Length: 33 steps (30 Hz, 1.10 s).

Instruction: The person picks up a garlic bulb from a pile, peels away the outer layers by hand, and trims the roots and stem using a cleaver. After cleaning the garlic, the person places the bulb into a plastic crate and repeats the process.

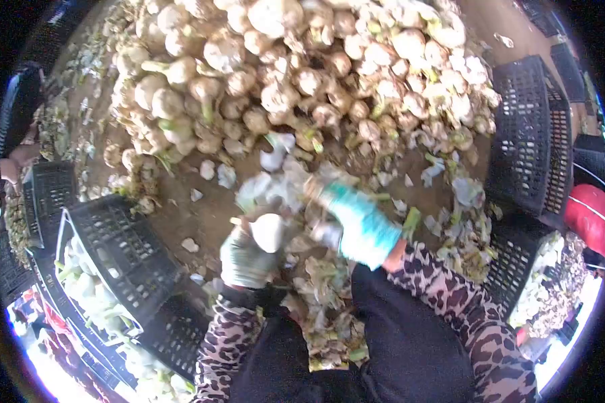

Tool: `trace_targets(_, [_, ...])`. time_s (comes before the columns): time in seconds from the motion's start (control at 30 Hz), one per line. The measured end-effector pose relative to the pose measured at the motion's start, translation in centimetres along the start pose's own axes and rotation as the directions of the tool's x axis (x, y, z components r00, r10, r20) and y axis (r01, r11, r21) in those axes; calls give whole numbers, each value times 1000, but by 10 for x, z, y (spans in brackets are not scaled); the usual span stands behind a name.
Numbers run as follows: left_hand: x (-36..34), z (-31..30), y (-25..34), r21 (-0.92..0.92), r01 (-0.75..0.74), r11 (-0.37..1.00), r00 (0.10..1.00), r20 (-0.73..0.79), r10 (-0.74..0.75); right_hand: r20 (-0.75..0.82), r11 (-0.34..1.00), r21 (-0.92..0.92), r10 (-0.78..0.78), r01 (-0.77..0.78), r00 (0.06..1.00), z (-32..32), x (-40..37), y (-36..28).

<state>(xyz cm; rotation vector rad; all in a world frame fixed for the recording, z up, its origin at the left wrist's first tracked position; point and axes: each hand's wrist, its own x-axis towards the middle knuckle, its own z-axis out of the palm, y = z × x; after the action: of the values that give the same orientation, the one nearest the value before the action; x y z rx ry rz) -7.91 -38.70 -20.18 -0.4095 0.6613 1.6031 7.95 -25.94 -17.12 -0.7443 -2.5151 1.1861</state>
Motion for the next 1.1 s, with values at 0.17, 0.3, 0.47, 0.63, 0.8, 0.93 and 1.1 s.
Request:
trace_targets(0.17, [10,15,-11,489,74,869,994,32,-103,312,636,624,331,-455,891,-2,10,-6])
trace_targets(0.3, [53,10,43,939,-200,280,891,55,450,-78,558,710,669,-430,739,-84,-20,56])
trace_targets(0.47, [127,12,88,893,-80,443,712,-260,652,-424,525,844,533,106,732,-271,-139,162])
trace_targets(0.63, [159,-26,92,984,76,162,480,-178,859,-695,721,674,693,-163,192,-305,-203,209])
trace_targets(0.8, [149,-39,98,952,0,307,598,-246,763,-402,867,107,485,-486,777,-164,-60,121])
trace_targets(0.93, [112,-16,59,641,-85,763,922,-240,304,-23,936,152,324,-317,946,-72,10,50])
trace_targets(1.1, [70,-18,-28,838,228,495,964,-266,6,55,994,2,109,-110,992,7,25,18])
